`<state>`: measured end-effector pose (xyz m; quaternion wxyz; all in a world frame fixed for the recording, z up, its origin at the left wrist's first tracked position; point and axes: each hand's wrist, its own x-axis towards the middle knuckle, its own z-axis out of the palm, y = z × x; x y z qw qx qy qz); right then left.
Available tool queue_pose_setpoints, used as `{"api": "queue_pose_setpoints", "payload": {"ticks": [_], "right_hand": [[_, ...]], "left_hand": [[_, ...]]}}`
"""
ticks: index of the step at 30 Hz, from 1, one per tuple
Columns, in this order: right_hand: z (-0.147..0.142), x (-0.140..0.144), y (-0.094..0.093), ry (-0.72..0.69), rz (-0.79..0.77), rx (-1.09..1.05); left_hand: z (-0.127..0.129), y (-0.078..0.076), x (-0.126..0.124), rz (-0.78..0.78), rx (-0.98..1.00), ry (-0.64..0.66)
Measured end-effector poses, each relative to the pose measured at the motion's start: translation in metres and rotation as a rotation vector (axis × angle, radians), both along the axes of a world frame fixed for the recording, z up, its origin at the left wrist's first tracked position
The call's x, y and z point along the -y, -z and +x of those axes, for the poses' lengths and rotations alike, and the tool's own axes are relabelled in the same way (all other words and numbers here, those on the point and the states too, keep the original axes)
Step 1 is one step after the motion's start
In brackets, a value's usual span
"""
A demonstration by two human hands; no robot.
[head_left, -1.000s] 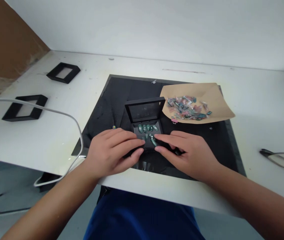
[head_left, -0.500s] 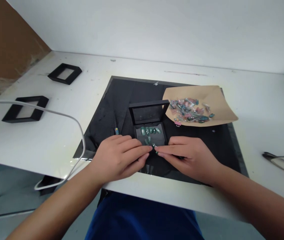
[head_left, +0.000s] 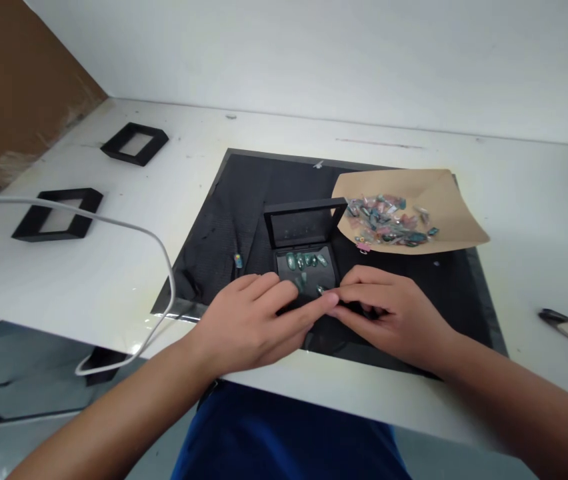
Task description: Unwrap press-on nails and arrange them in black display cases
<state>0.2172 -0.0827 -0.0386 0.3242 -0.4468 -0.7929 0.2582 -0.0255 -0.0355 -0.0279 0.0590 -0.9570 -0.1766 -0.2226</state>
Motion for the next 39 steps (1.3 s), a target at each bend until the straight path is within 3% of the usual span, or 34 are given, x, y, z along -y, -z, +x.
{"api": "queue_pose_setpoints", "payload": {"ticks": [4, 9, 22, 27, 35, 39], "right_hand": [[0.000, 0.000, -0.001, 0.038, 0.006, -0.028], [0.002, -0.001, -0.002, 0.050, 0.025, -0.037], [0.002, -0.001, -0.005, 0.052, 0.168, 0.062], [0.001, -0.001, -0.008, 0.127, 0.130, 0.086], [-0.005, 0.004, -0.007, 0.204, 0.051, 0.155], [-0.010, 0.007, -0.006, 0.222, 0.068, 0.209]], "left_hand": [[0.000, 0.001, 0.002, 0.006, -0.014, 0.006], [0.000, 0.005, 0.006, 0.132, -0.097, -0.058], [0.002, 0.008, 0.006, 0.029, -0.100, -0.127], [0.002, 0.009, 0.007, -0.011, -0.098, -0.170], [0.000, 0.007, 0.004, 0.073, -0.114, -0.199], [-0.001, 0.007, 0.004, 0.120, -0.144, -0.154]]}}
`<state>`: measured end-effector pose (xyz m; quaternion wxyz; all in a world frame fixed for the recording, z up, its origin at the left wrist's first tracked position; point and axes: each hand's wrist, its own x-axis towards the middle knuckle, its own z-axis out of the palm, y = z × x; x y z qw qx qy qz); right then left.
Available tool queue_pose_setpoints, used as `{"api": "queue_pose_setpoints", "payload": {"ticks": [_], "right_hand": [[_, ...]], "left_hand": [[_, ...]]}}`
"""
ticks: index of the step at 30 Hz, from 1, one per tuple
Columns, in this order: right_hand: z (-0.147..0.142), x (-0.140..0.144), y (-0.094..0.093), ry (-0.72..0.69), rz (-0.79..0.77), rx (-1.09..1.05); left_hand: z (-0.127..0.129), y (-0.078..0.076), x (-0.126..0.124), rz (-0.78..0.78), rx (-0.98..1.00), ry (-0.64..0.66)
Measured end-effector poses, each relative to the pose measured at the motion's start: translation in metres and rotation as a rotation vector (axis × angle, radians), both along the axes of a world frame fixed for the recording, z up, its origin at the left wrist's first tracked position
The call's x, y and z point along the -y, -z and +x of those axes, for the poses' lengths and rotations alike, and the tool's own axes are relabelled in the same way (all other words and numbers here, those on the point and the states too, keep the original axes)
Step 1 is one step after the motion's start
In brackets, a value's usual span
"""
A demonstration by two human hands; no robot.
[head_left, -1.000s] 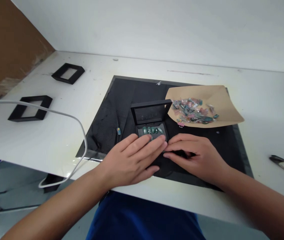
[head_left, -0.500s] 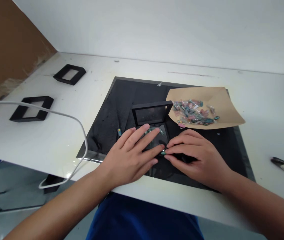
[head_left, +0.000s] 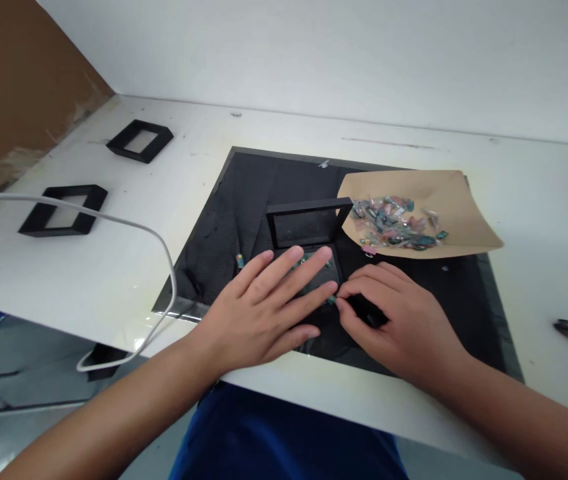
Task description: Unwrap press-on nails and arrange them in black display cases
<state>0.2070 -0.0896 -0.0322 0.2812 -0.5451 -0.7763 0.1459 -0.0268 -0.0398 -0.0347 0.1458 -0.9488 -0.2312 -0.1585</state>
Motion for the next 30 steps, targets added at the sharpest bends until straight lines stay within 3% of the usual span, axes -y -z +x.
{"api": "queue_pose_setpoints", "payload": {"ticks": [10, 18, 30], "right_hand": [[-0.0008, 0.0021, -0.0017, 0.022, 0.011, 0.087], [-0.0020, 0.0100, -0.0039, 0.104, -0.103, 0.092], [0.0046, 0.0049, -0.0020, 0.041, -0.097, 0.059]], "left_hand": [[0.0006, -0.0005, -0.0031, -0.082, 0.014, 0.046], [-0.0053, 0.0001, -0.0085, -0.077, 0.028, -0.001], [-0.0067, -0.0006, -0.0039, -0.059, -0.004, 0.017]]}}
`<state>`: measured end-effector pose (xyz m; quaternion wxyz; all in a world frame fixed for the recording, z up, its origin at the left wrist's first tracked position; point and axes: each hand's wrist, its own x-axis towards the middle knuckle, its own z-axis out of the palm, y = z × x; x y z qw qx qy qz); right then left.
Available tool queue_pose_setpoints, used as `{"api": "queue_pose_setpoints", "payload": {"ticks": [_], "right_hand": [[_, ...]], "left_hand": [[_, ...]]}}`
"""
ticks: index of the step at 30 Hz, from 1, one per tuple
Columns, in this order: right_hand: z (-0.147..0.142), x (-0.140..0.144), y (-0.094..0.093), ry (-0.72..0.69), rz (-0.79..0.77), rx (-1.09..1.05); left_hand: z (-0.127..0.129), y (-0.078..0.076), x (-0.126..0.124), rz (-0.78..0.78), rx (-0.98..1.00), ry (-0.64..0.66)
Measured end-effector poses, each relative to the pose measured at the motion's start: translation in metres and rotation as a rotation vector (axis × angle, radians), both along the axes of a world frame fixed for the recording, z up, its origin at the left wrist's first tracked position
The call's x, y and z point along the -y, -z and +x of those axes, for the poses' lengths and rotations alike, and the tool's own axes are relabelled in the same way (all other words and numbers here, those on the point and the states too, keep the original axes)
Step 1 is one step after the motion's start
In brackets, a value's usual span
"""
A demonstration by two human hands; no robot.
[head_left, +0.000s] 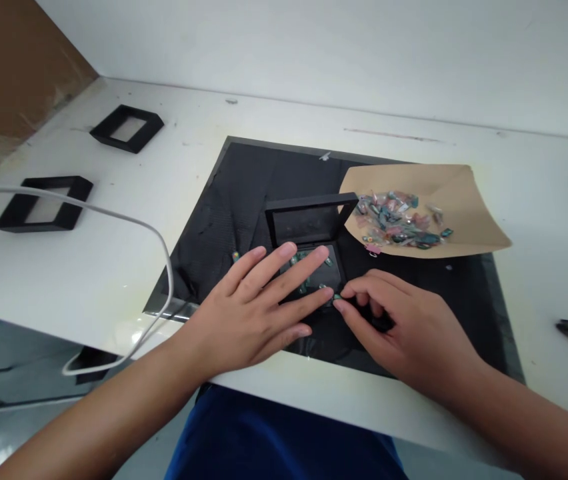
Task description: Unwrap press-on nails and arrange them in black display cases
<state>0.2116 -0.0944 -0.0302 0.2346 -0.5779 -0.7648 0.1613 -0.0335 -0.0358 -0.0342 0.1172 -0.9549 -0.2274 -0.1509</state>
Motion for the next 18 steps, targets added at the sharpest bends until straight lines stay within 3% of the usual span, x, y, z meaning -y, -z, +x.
{"api": "queue_pose_setpoints", "payload": {"ticks": [6, 14, 18], "right_hand": [[0.002, 0.001, -0.001, -0.009, -0.009, 0.023], [0.000, -0.007, 0.001, 0.073, -0.070, -0.042], [-0.002, -0.014, 0.002, 0.154, -0.057, -0.072]], "left_hand": [[0.004, 0.000, -0.001, -0.045, 0.005, 0.003], [0.003, 0.001, -0.004, -0.046, 0.020, -0.035], [-0.002, 0.002, -0.005, -0.131, 0.023, -0.049]]}}
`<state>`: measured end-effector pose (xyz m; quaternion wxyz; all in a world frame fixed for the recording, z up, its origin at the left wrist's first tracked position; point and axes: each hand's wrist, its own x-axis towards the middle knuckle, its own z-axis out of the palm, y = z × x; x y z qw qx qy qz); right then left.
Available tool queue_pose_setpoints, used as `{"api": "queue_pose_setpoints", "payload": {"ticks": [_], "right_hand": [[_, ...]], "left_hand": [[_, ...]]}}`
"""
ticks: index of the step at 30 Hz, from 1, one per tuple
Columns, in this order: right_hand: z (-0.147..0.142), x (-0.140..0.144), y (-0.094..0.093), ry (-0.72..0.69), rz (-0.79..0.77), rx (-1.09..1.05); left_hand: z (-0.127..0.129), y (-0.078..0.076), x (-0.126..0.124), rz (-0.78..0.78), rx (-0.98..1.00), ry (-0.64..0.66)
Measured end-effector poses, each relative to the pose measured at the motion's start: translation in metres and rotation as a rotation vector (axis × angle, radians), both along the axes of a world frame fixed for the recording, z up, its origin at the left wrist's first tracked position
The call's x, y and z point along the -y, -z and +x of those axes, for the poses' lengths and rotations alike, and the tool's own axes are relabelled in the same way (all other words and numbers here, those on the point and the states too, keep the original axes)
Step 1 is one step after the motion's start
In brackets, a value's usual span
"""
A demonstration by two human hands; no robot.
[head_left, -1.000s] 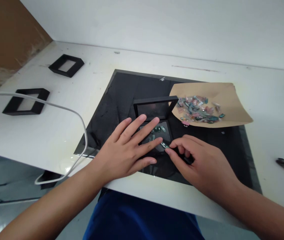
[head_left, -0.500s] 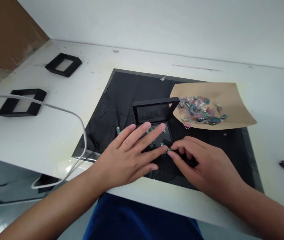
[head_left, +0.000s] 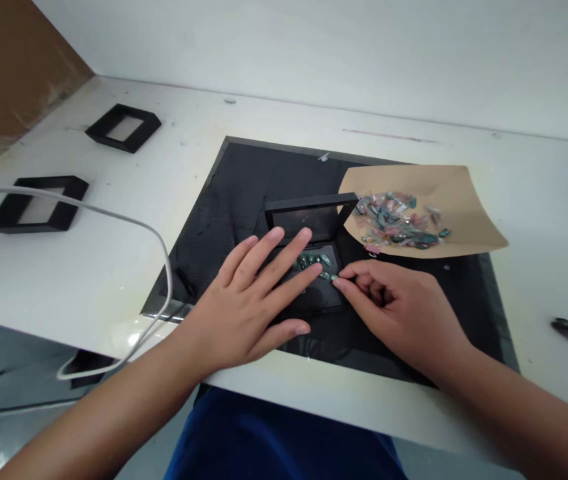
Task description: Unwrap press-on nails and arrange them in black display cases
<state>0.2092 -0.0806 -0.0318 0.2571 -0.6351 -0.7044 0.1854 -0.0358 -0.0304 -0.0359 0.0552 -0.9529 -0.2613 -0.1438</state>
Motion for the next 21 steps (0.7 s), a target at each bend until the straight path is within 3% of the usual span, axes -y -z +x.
{"api": "queue_pose_setpoints", "payload": {"ticks": [13, 21], "right_hand": [[0.004, 0.001, 0.002, -0.017, 0.080, -0.003], [0.004, 0.001, 0.002, -0.014, 0.094, -0.019]], "left_hand": [[0.014, -0.002, -0.002, -0.063, 0.027, 0.011], [0.019, -0.005, -0.001, -0.003, 0.031, 0.026]]}}
